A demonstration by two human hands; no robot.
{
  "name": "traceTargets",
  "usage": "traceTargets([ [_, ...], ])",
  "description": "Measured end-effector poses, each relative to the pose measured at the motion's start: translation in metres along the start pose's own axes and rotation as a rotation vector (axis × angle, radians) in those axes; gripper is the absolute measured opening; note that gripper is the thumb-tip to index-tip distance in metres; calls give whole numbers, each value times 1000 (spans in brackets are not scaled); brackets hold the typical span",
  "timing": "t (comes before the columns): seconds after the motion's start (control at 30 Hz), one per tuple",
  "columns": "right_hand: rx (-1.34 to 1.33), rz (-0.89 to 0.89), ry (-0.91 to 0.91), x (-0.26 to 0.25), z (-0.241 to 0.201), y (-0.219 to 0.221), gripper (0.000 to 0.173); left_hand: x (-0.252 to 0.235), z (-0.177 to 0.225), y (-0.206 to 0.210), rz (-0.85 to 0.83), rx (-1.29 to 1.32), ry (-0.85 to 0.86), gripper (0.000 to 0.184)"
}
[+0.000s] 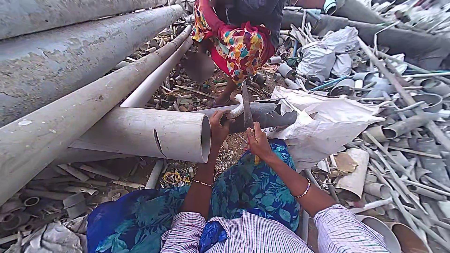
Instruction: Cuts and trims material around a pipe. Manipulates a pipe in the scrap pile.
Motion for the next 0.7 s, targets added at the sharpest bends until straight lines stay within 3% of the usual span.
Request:
traceTargets([
  [0.23,-4,29,-43,9,0,3,35,-21,2,5,89,-12,3,32],
  [0.37,-96,-7,43,-11,-21,-4,28,-22,10,4,85,-25,-56,30],
  [0.53,-148,8,64,16,-16,8,34,-24,11,5,109,-24,-40,29],
  [0.63,-193,43,137,-3,-18,-6,27,-19,6,6,103,-29,-5,31],
  [0.7,-120,18,63,-13,-24,-8,27,-17,5,5,76,-36,-10,36],
])
Point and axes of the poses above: each hand's wrist, its own x-axis away from the middle knuckle, its own y-axis out of the palm, z = x × y, the point moved 4 cm from there along -x, towards the middle knuckle
